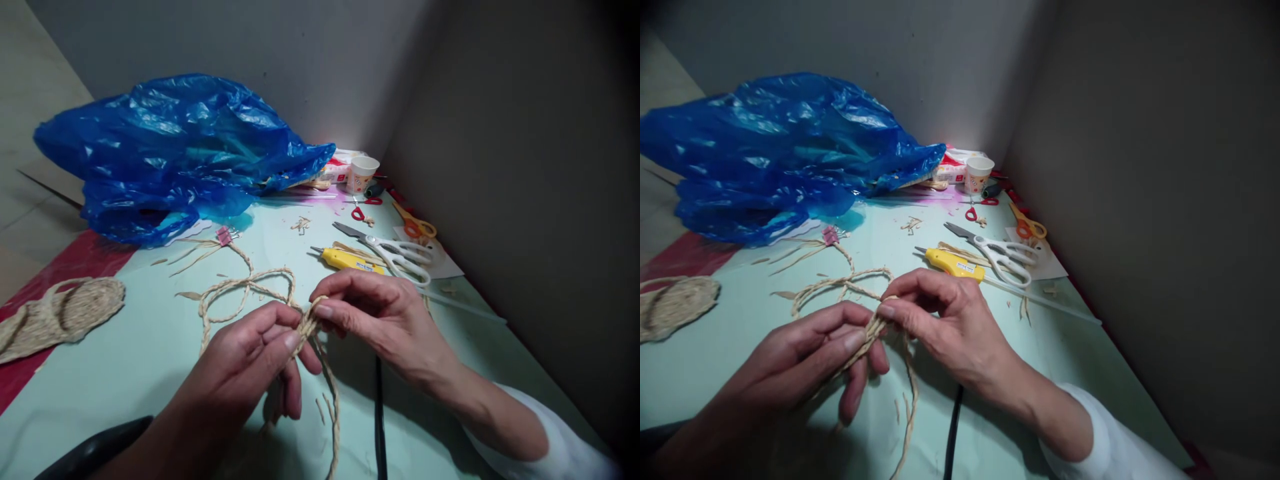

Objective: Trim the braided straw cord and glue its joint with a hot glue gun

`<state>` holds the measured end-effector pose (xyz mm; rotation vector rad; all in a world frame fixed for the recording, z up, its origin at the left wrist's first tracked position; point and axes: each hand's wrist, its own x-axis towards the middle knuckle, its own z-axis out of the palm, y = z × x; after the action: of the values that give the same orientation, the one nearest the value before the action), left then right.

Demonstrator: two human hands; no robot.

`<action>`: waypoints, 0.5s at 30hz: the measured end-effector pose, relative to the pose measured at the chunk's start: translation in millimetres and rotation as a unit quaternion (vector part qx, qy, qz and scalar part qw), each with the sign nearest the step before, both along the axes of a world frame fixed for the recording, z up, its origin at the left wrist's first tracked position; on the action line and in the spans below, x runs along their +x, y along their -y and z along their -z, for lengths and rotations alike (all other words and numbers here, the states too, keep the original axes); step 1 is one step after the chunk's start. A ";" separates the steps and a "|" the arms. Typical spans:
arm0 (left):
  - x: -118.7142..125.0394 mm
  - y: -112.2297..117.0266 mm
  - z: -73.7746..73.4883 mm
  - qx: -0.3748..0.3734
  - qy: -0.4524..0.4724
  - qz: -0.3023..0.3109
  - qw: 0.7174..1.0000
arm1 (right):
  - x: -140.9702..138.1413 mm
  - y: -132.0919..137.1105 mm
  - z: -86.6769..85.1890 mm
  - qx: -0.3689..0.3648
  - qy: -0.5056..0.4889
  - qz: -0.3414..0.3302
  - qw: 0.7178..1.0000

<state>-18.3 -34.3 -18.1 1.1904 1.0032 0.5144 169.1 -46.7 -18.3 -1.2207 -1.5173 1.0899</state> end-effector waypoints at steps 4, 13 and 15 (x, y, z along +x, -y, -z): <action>-0.2 0.9 6.0 0.069 -0.079 -0.018 0.994 | -1.5 2.0 1.5 -0.007 -0.016 0.013 1.000; -3.5 -7.9 13.3 0.013 -0.026 0.013 0.999 | 0.6 -0.4 11.2 -0.020 0.014 0.011 1.000; -2.3 -8.6 11.0 -0.002 -0.030 0.009 1.000 | 0.1 -0.4 12.0 -0.005 0.011 0.007 1.000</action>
<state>-20.6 -25.7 -29.2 1.2174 1.0427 0.4645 169.2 -46.3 -30.4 -1.2511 -1.5193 1.0801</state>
